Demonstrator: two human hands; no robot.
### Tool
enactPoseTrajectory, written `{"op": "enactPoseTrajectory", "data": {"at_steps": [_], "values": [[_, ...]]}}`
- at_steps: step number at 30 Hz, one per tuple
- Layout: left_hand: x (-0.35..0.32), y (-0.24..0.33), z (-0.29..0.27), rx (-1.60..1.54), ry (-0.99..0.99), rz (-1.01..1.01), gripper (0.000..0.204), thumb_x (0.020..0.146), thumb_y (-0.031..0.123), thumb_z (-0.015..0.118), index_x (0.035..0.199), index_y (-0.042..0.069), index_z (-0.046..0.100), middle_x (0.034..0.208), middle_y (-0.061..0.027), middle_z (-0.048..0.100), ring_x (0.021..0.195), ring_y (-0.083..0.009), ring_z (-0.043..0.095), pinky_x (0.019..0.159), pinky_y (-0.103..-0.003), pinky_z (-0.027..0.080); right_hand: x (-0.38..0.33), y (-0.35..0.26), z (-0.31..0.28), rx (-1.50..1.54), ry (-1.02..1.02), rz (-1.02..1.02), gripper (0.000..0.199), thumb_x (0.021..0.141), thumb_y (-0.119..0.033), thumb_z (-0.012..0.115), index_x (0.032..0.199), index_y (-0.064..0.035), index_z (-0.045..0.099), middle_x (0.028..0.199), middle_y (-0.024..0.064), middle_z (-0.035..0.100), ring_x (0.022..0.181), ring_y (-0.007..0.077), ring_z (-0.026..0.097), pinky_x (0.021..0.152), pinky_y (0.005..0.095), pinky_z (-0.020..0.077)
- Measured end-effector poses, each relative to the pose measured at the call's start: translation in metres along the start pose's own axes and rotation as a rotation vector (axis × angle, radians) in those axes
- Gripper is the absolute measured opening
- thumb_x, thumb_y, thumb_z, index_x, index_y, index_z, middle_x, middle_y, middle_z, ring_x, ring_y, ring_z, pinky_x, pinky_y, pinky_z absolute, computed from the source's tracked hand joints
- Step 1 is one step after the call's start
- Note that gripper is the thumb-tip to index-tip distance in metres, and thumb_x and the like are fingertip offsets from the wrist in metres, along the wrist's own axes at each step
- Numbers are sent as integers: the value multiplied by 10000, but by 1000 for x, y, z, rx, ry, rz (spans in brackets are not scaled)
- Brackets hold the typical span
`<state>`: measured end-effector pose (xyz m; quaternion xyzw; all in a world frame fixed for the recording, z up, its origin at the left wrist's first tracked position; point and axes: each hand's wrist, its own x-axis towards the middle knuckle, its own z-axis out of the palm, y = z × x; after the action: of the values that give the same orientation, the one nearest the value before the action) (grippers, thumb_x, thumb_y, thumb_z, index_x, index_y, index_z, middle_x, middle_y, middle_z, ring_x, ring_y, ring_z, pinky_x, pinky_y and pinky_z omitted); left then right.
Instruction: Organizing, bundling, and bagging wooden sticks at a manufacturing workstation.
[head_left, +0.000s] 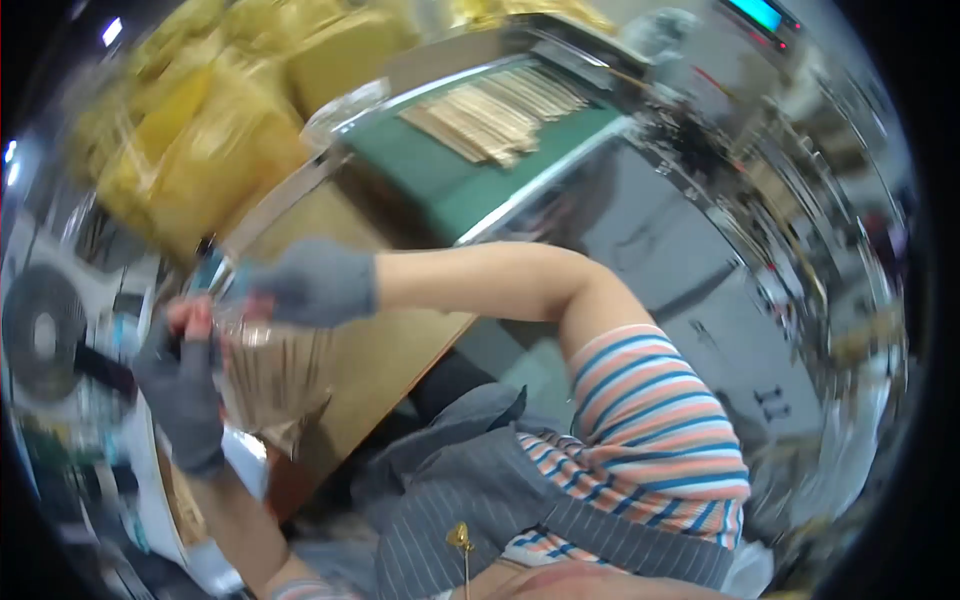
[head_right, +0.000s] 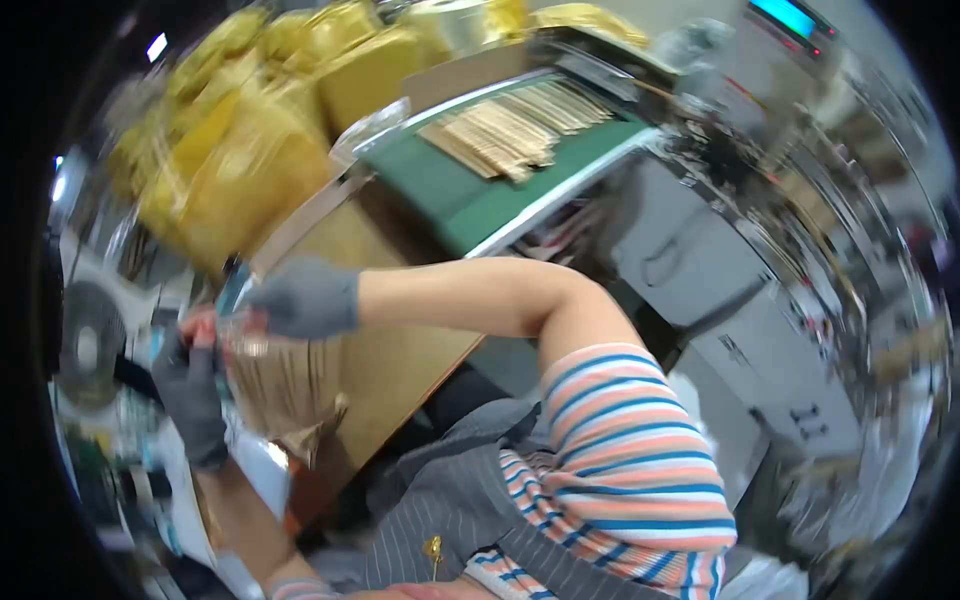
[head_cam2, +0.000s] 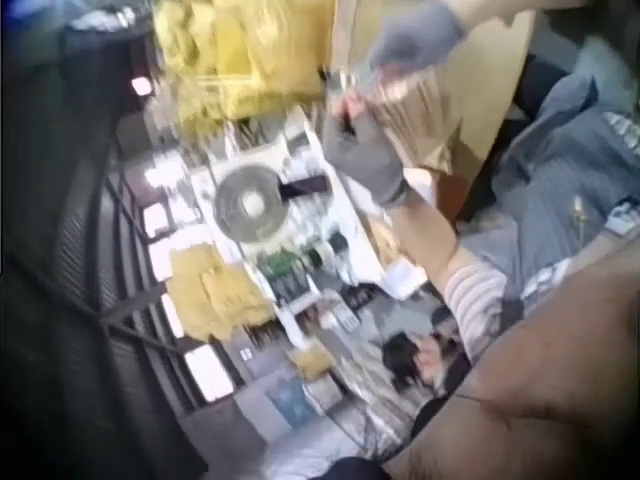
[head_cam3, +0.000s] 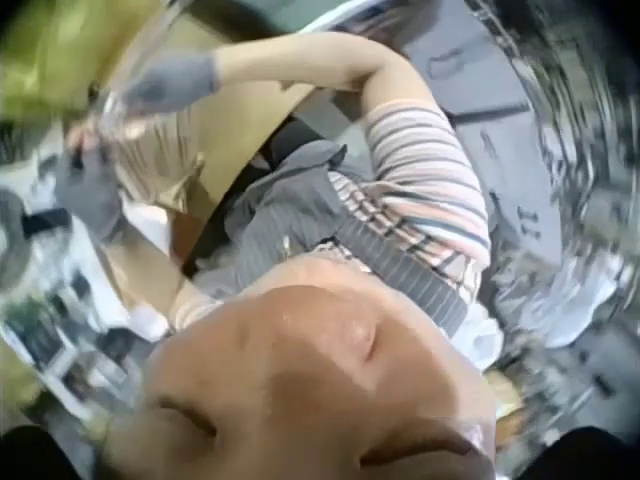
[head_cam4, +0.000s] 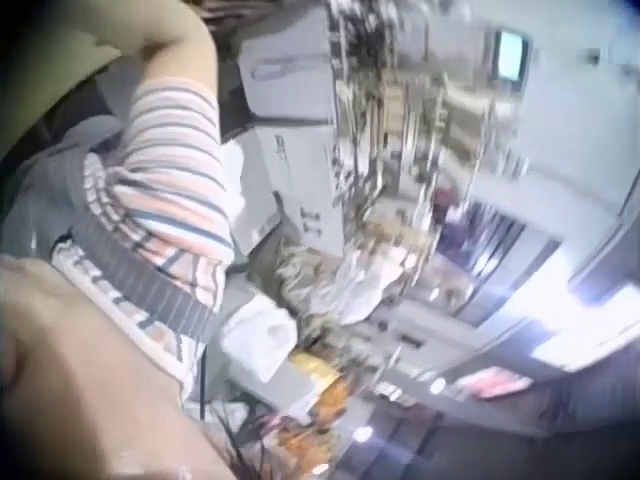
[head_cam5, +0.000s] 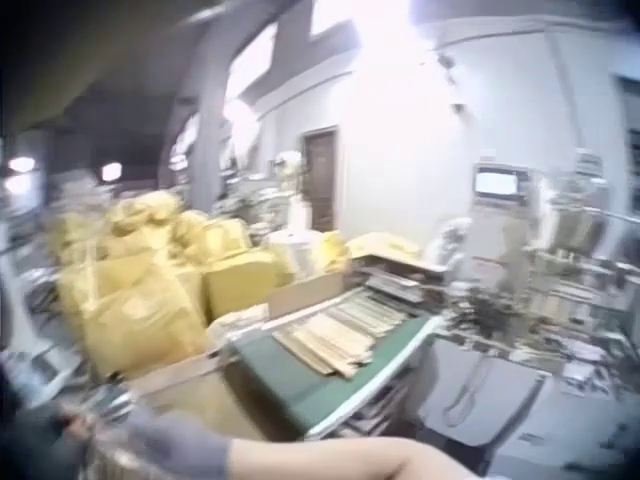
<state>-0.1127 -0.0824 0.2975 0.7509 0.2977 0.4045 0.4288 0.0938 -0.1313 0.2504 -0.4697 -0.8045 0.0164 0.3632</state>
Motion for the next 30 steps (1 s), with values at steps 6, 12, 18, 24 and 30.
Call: {"op": "enactPoseTrajectory", "data": {"at_steps": [6, 12, 18, 24, 30], "values": [[-28, -101, -6, -312, -136, -352, 424, 714, 148, 740, 1086, 11, 590, 998, -44, 621, 870, -135, 586, 760, -277, 475, 56, 57, 80, 120, -11, 152, 236, 853, -295, 579, 889, -68, 633, 713, 95, 628, 612, 190, 591, 607, 330, 466], [-30, -214, 4, -521, 162, -529, 415, 668, 195, 781, 976, -44, 639, 859, -71, 667, 744, -140, 618, 691, -249, 480, 135, 176, 153, -253, 160, 458, 308, 773, -382, 594, 917, -109, 587, 812, 139, 632, 758, 320, 615, 679, 391, 479], [0, -268, -52, -444, 324, -754, 375, 661, 180, 780, 952, -27, 664, 875, -63, 665, 798, -148, 610, 733, -266, 471, 214, 48, 138, -159, 110, 254, 271, 733, -279, 630, 922, -84, 616, 863, 148, 633, 748, 343, 611, 653, 426, 481], [12, -269, -36, -444, 306, -572, 414, 697, 177, 757, 1033, -31, 632, 966, -76, 642, 831, -138, 595, 763, -262, 458, 147, 180, 207, -350, -54, 483, 246, 797, -345, 544, 796, -109, 612, 798, 146, 640, 771, 347, 613, 680, 440, 477], [-15, -265, -41, 10, 448, -497, 492, 704, 230, 753, 1059, -54, 567, 920, -117, 647, 843, -202, 609, 768, -305, 469, 153, 158, 217, -346, -117, 536, 157, 775, -255, 523, 828, -146, 621, 820, 102, 654, 767, 312, 623, 676, 417, 487]]}}
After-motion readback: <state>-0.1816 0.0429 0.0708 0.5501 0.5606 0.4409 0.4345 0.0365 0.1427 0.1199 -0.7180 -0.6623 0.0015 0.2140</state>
